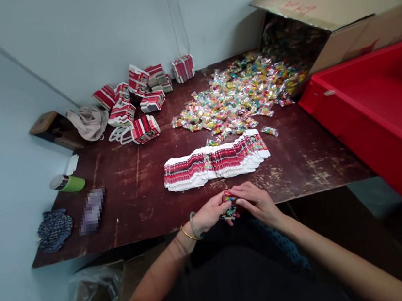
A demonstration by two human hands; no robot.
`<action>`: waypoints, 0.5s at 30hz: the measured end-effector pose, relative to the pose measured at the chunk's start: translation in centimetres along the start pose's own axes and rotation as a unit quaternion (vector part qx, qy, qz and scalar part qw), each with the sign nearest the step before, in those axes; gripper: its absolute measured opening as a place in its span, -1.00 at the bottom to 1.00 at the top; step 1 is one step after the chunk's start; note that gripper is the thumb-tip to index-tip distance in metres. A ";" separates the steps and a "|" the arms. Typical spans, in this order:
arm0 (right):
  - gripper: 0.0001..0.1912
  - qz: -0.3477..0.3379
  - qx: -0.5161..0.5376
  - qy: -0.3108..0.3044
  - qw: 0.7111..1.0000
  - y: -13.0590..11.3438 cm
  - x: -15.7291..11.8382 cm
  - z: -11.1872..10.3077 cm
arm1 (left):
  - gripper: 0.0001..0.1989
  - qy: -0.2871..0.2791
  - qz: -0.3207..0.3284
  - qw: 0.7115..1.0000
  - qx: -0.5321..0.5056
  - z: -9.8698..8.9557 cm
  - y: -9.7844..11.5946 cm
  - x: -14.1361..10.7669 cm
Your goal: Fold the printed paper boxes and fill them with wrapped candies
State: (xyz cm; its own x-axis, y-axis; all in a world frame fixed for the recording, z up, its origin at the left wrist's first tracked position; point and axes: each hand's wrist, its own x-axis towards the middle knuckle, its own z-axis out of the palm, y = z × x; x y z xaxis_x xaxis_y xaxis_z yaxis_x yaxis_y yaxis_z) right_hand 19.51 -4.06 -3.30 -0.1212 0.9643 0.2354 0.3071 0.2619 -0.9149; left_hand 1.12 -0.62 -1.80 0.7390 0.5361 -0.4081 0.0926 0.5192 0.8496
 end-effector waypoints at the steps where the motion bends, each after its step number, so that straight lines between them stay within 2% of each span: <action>1: -0.72 0.004 0.002 -0.001 1.000 -0.1 -0.6 -0.5 | -0.47 -0.010 -0.008 1.000 -0.029 0.5 -0.2 0.2; 3: -0.73 0.038 0.005 -0.017 0.999 -0.7 -1.9 -3.1 | -0.42 -0.031 -0.003 0.998 -0.057 1.5 -0.4 0.7; 6: -0.75 0.112 -0.045 -0.107 0.987 -1.6 -4.0 -9.5 | -0.38 -0.054 0.027 0.998 -0.035 2.5 -0.2 1.5; 9: -0.77 0.134 -0.133 -0.171 0.967 -0.5 -3.9 -14.9 | -0.47 -0.016 0.014 1.000 -0.006 2.3 0.3 2.1; 11: -0.73 0.100 -0.188 -0.140 0.967 1.7 -1.4 -16.0 | -0.52 0.016 0.004 1.000 -0.001 2.0 0.5 2.4; 13: -0.68 0.045 -0.263 -0.067 0.962 4.6 2.7 -15.6 | -0.53 0.026 0.005 1.000 0.001 2.0 0.5 2.5; 15: -0.63 0.009 -0.324 -0.029 0.945 7.2 7.0 -14.5 | -0.53 0.013 0.001 1.000 0.006 2.1 0.4 2.4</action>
State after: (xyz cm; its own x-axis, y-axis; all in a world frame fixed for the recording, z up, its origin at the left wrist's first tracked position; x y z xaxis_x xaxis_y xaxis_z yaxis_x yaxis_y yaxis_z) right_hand 34.53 5.16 -3.43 -0.1562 0.9700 0.1865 0.8215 0.2324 -0.5207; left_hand 4.33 -0.55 -1.75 0.7213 0.5541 -0.4157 0.0995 0.5111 0.8538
